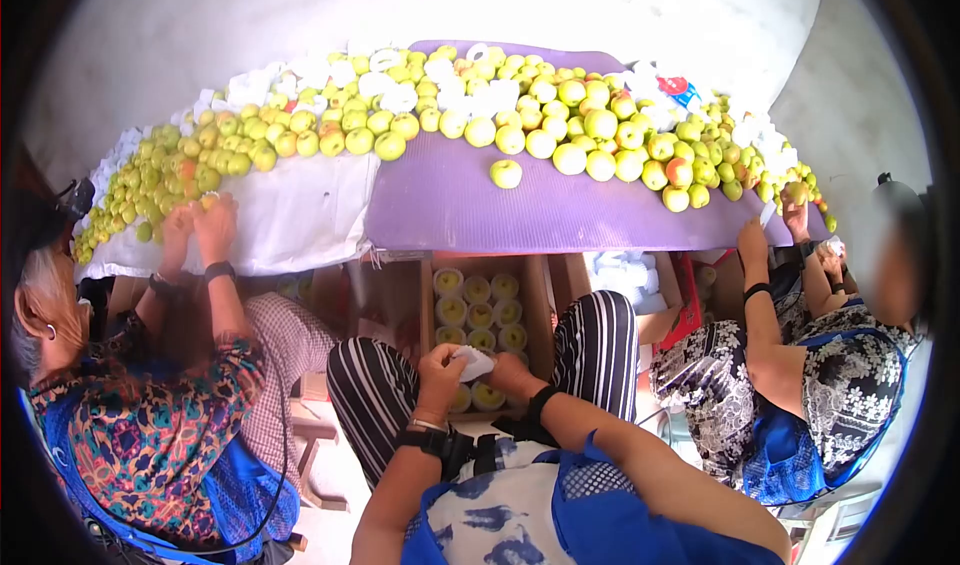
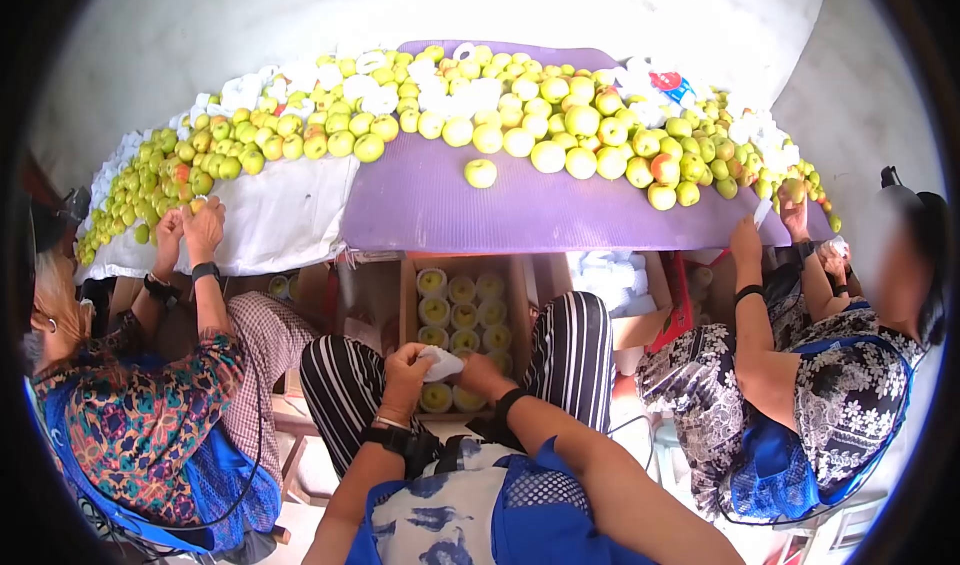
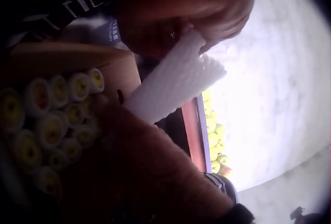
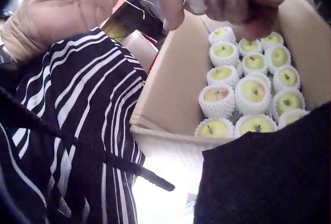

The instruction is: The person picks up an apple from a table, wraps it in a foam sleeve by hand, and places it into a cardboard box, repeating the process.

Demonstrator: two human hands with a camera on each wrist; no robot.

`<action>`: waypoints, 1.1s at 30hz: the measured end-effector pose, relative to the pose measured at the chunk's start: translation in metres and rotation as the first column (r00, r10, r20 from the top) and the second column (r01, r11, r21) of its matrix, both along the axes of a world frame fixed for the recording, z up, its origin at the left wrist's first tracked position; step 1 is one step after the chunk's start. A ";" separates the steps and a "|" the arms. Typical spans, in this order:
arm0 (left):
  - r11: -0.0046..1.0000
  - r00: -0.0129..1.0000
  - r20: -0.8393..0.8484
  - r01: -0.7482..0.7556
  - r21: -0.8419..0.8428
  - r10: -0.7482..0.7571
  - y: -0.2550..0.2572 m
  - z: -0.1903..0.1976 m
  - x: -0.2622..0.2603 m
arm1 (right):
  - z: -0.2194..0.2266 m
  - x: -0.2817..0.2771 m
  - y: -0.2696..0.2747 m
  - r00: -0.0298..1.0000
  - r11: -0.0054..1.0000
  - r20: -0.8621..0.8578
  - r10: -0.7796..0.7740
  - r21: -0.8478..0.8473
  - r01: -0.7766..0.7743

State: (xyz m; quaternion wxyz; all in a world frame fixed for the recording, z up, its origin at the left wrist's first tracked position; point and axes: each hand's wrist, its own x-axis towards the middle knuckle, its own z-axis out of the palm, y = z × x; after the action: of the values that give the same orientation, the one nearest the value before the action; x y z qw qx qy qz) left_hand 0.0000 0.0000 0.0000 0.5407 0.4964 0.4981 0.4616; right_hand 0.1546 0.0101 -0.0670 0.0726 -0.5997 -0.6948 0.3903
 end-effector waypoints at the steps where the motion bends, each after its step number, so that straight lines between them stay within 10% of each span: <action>1: 0.997 0.998 0.014 -0.063 -0.034 0.064 0.001 -0.003 -0.004 | -0.001 -0.004 0.001 0.995 0.999 -0.089 -0.033 -0.003 0.033; 6: 0.900 0.858 0.289 -0.365 -0.238 0.424 0.000 -0.023 -0.002 | 0.095 0.002 0.016 0.982 0.998 0.179 -0.055 -0.008 0.057; 11: 0.858 0.856 0.269 -0.315 -0.406 0.442 0.006 -0.020 -0.001 | 0.159 0.043 0.066 0.957 0.902 -0.178 -0.228 0.332 0.276; 16: 0.836 0.837 0.313 -0.271 -0.477 0.450 0.010 -0.003 0.004 | 0.158 0.108 0.137 0.903 0.641 -0.108 -0.417 0.669 0.376; 29: 0.797 0.841 0.297 -0.232 -0.557 0.453 0.019 -0.011 0.014 | 0.150 0.209 0.243 0.784 0.504 0.144 -0.604 0.831 0.236; 33: 0.795 0.839 0.302 -0.226 -0.563 0.453 0.020 -0.011 0.018 | 0.159 0.223 0.245 0.766 0.510 0.030 -0.642 0.763 0.398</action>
State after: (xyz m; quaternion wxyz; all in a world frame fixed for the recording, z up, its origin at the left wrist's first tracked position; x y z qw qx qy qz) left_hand 0.0176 0.0201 -0.0112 0.6514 0.1249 0.5552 0.5019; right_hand 0.3778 0.2554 0.0921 0.3062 -0.7565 -0.5754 -0.0535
